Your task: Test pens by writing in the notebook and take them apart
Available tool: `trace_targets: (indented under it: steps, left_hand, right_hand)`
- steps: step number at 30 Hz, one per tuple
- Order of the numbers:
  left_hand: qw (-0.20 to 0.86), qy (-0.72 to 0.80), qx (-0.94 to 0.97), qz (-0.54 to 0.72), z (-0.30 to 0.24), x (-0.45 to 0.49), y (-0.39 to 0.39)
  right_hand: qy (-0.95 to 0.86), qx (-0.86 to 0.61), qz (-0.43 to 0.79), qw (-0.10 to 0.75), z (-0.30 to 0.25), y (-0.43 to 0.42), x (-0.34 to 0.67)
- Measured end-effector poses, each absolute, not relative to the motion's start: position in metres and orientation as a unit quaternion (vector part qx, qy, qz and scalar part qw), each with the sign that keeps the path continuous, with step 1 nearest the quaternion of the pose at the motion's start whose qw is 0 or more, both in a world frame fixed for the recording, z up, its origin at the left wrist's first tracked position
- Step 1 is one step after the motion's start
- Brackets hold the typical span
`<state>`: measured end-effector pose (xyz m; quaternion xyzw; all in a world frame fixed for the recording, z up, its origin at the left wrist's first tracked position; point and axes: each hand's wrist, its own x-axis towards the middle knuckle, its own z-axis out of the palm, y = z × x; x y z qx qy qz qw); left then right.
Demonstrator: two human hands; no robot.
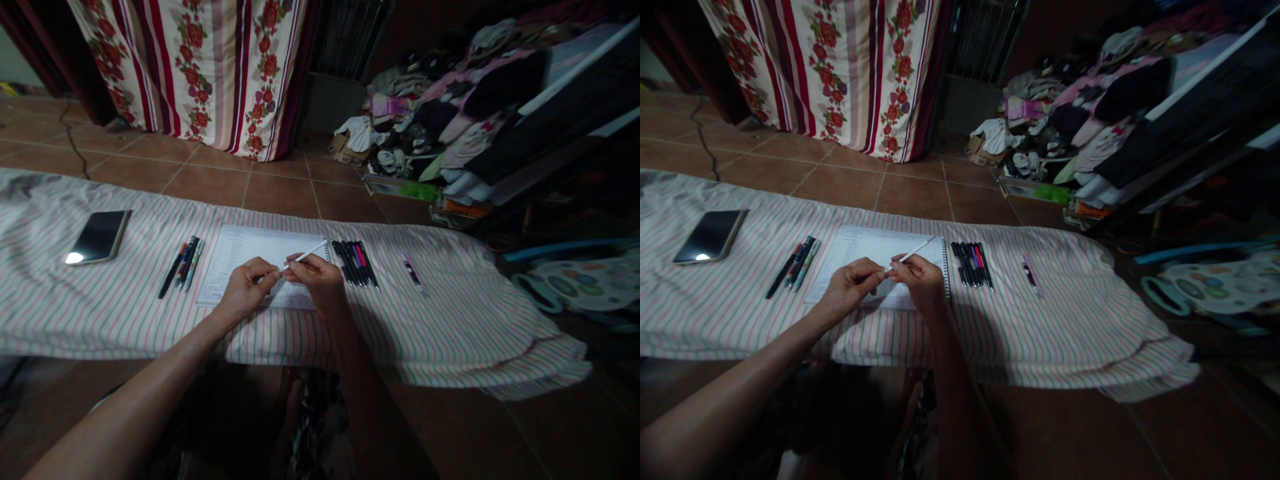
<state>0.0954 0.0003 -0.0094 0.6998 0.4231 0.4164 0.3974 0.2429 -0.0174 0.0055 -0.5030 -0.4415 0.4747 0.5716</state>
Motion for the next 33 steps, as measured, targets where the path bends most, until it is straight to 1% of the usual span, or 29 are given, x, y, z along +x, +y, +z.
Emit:
trace_targets:
  steps: [5, 15, 33]
  left_hand:
    - [0.403, 0.422, 0.7, 0.412, -0.0068, 0.0949, -0.0004]
    - [0.396, 0.419, 0.707, 0.41, -0.0075, 0.0948, -0.0002]
    - [0.391, 0.422, 0.709, 0.409, -0.0085, 0.0952, -0.0006]
  right_hand:
    - [-0.438, -0.505, 0.476, 0.571, 0.0052, -0.0172, 0.2428]
    - [-0.446, -0.523, 0.44, 0.578, 0.0061, -0.0174, 0.2402]
    - [-0.456, -0.516, 0.452, 0.567, 0.0054, -0.0167, 0.2412]
